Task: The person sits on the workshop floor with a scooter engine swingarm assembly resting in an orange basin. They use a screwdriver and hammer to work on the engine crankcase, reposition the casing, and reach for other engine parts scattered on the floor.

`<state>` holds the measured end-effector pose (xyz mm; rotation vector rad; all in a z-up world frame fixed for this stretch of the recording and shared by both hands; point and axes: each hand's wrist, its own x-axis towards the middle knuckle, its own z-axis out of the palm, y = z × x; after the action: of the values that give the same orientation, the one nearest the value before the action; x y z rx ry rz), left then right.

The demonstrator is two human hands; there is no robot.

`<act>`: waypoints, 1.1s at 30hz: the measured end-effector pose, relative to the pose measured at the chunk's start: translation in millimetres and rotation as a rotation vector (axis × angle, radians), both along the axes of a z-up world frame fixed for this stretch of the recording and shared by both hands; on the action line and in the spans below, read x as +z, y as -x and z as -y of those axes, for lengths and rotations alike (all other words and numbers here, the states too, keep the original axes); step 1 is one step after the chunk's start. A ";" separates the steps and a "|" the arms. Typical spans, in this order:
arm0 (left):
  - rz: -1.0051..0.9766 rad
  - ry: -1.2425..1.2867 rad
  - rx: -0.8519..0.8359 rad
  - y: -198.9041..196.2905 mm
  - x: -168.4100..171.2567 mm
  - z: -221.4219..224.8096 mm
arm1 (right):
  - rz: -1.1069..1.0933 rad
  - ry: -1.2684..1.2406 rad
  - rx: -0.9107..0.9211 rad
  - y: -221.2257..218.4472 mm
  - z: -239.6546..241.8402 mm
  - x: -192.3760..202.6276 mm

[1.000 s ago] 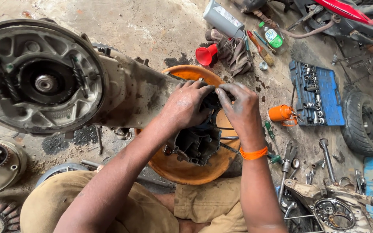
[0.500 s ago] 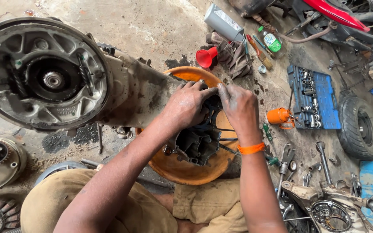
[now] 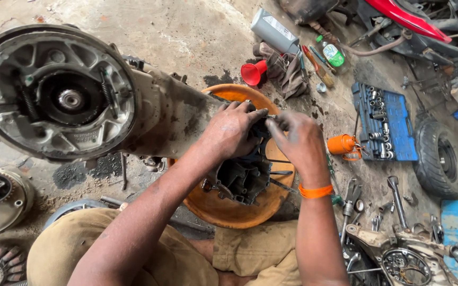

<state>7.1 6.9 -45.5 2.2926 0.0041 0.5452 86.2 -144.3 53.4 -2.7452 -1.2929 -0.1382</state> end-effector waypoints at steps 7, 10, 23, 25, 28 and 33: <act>-0.046 -0.038 -0.001 -1.6 3.6 2.4 | 0.007 0.038 -0.109 -7.4 -2.3 -8.9; 0.019 -0.023 0.035 0.4 2.2 -0.2 | -0.017 0.041 -0.171 -0.7 -5.3 -9.1; 0.005 0.012 -0.026 1.7 1.2 -0.9 | 0.376 -0.034 -0.063 -29.1 16.5 -56.9; 0.029 0.024 -0.014 1.9 2.3 0.7 | 0.628 -0.029 -0.037 -22.1 16.5 -52.1; -0.007 0.012 -0.016 1.7 1.6 -1.9 | 0.235 -0.097 0.019 8.1 -10.3 -11.7; 0.115 -0.030 0.028 -7.3 -13.5 3.9 | 0.138 0.084 -0.179 -0.4 -11.6 -11.9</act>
<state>14.3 3.0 -59.0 2.2898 -0.0280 0.6957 86.6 -132.8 41.4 -2.9681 -1.1031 -0.2987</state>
